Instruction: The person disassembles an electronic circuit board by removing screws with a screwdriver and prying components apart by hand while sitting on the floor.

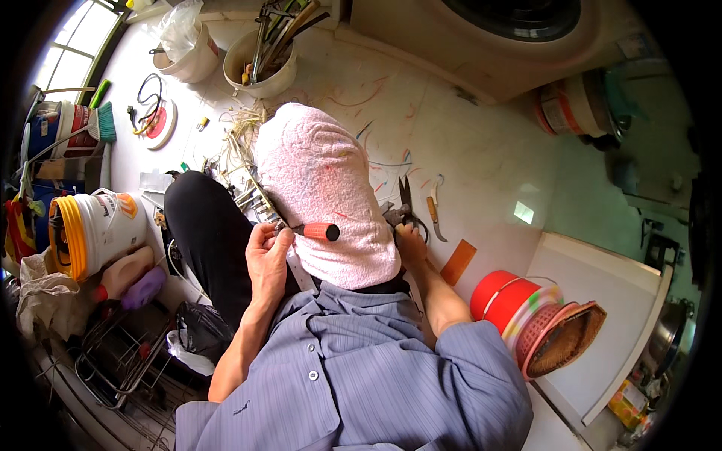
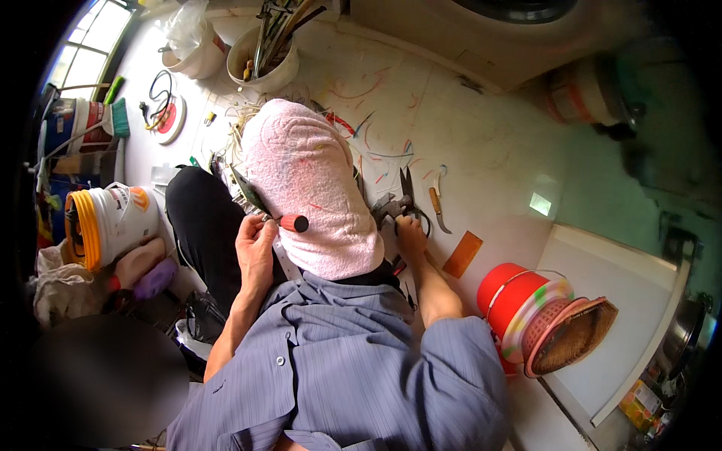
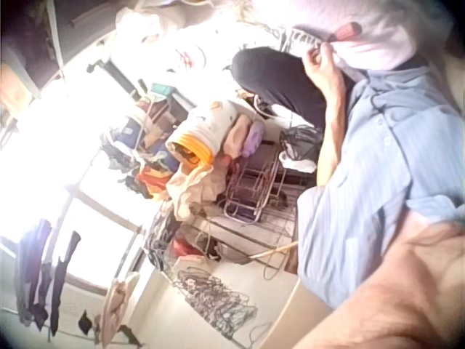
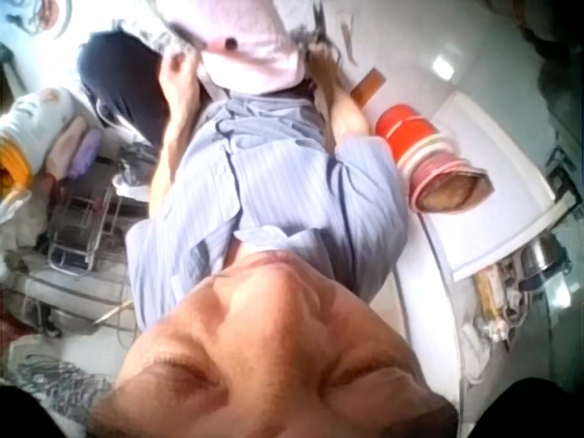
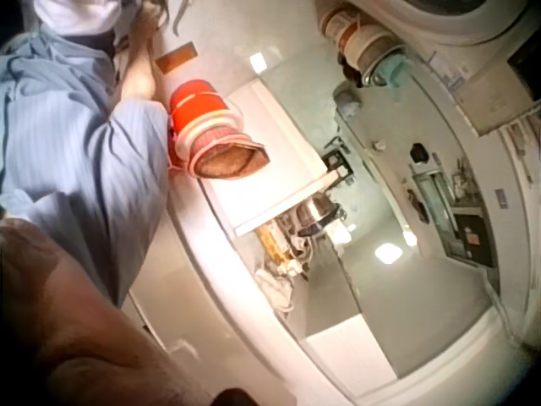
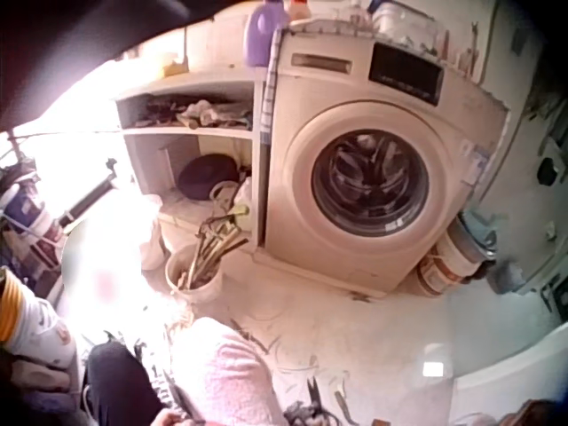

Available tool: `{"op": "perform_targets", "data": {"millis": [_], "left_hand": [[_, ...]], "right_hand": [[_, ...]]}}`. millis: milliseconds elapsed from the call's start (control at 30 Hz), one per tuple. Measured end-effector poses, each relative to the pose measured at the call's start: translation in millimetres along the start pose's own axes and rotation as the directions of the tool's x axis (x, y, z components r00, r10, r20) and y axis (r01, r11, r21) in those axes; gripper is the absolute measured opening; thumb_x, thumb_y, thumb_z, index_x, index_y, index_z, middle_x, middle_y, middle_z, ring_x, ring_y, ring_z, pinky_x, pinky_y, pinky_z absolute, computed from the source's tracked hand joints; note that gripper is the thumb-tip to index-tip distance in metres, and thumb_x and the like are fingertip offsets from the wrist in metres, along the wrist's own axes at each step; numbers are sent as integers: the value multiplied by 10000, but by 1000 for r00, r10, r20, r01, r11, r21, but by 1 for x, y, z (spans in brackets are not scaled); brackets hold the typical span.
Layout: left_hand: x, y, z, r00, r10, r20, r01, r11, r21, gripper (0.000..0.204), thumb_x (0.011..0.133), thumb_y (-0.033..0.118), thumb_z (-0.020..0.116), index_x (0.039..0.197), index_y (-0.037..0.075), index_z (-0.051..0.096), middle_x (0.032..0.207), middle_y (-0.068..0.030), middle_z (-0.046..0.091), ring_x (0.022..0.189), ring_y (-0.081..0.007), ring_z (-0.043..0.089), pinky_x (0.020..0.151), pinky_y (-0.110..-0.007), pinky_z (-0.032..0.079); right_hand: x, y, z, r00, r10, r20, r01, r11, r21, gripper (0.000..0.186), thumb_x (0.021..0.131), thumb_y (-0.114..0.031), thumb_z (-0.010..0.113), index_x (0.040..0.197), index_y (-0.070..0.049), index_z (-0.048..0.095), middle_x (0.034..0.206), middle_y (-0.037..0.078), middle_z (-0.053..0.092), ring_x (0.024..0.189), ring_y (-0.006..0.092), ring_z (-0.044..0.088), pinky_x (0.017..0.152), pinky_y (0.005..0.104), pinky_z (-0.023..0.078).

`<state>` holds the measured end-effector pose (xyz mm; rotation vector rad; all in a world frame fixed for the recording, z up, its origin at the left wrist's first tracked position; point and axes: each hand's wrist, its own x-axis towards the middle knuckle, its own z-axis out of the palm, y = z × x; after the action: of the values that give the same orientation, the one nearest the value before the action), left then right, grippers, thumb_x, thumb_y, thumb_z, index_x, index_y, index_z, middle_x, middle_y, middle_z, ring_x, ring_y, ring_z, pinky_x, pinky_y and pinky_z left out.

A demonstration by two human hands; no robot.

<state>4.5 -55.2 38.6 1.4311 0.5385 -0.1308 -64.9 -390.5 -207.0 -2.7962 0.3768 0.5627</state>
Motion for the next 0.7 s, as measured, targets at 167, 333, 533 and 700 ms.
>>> {"op": "perform_targets", "data": {"millis": [167, 333, 533, 700], "left_hand": [[1, 6, 7, 1000, 5, 2, -5, 1000, 3, 241, 955, 147, 732, 1083, 9, 581, 843, 21, 597, 742, -32, 501, 678, -196, 413], [1, -1, 5, 1000, -12, -29, 12, 1000, 9, 278, 920, 132, 748, 1103, 3, 585, 838, 3, 610, 726, -45, 526, 630, -206, 408], [6, -7, 8, 999, 2, -54, 0, 999, 34, 375, 834, 224, 816, 1066, -12, 640, 955, -29, 590, 807, -86, 539, 713, -258, 468], [9, -9, 7, 993, 80, -82, -62, 977, 203, 465, 766, 314, 851, 1075, 11, 682, 1018, -143, 605, 898, -241, 590, 820, -355, 506]], "right_hand": [[8, 12, 24, 999, 34, 43, -31, 997, -64, 195, 989, -236, 528, 1093, -73, 550, 1096, 187, 595, 1064, 395, 627, 862, 492, 555], [47, -61, -107, 946, -255, -200, 302, 916, 265, 218, 961, -192, 625, 1086, -13, 620, 1084, 182, 608, 971, 332, 619, 828, 444, 538], [-26, -225, -355, 530, -722, -445, 847, 424, 321, 421, 929, -363, 700, 1238, -82, 651, 1049, 94, 606, 739, 244, 622, 659, 339, 529], [-40, -266, -342, 299, -941, -157, 910, 331, -248, 335, 767, -261, 788, 1033, -96, 669, 812, 45, 537, 700, 217, 573, 581, 356, 499]]}}
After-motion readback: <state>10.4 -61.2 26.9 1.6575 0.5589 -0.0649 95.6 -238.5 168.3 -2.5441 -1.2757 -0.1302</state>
